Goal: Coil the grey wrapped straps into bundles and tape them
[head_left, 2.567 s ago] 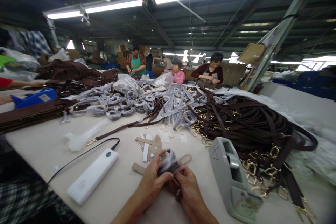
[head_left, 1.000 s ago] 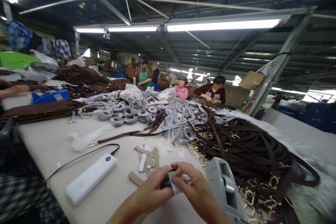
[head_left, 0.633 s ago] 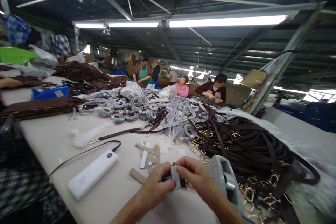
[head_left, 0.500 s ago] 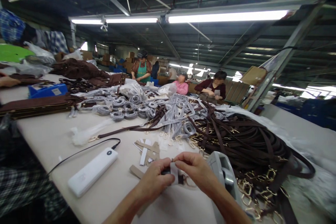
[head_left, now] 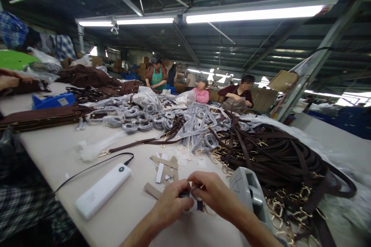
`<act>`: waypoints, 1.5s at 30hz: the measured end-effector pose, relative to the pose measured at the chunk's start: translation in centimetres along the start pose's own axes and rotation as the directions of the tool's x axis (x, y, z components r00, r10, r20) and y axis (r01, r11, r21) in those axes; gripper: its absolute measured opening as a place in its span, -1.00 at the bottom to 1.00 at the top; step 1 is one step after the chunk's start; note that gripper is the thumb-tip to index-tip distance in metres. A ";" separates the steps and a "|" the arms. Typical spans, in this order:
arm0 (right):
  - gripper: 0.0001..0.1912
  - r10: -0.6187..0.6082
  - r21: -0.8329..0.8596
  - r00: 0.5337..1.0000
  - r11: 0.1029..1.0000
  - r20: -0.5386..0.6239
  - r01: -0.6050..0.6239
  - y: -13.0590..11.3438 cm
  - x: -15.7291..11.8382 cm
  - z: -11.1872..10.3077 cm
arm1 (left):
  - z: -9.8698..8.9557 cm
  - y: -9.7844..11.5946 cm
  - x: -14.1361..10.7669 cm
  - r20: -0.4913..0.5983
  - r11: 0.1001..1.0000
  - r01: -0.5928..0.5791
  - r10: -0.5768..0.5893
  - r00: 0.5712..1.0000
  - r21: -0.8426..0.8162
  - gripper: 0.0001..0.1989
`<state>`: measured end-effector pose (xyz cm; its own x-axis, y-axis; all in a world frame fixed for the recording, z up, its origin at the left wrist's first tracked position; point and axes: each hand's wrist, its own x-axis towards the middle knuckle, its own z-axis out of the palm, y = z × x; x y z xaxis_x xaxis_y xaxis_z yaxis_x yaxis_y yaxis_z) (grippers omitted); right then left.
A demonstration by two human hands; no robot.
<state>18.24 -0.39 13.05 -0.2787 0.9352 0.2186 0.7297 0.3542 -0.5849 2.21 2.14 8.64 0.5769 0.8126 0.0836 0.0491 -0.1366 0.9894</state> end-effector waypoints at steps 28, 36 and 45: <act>-0.72 -0.701 -0.633 0.638 0.659 -0.319 0.406 2.0 -5.0 4.0 | 2.2 -1.2 -0.2 0.076 0.737 0.207 -0.207 0.975 -0.644 -0.78; -0.66 -0.713 -0.542 0.663 0.659 -0.229 0.521 1.9 -4.5 3.1 | 2.4 -2.6 0.2 0.074 0.628 0.185 -0.198 0.977 -0.756 -0.61; -0.80 -0.258 -0.351 0.778 0.935 -0.574 0.051 3.4 -8.1 -4.0 | -1.4 -0.5 1.5 -0.199 0.835 0.018 -0.152 0.968 -0.550 -0.60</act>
<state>25.46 -6.72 12.42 -0.0466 0.6378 0.7688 0.8873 0.3799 -0.2614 1.93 4.18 8.39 0.3891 0.9201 -0.0456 -0.3976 0.2123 0.8927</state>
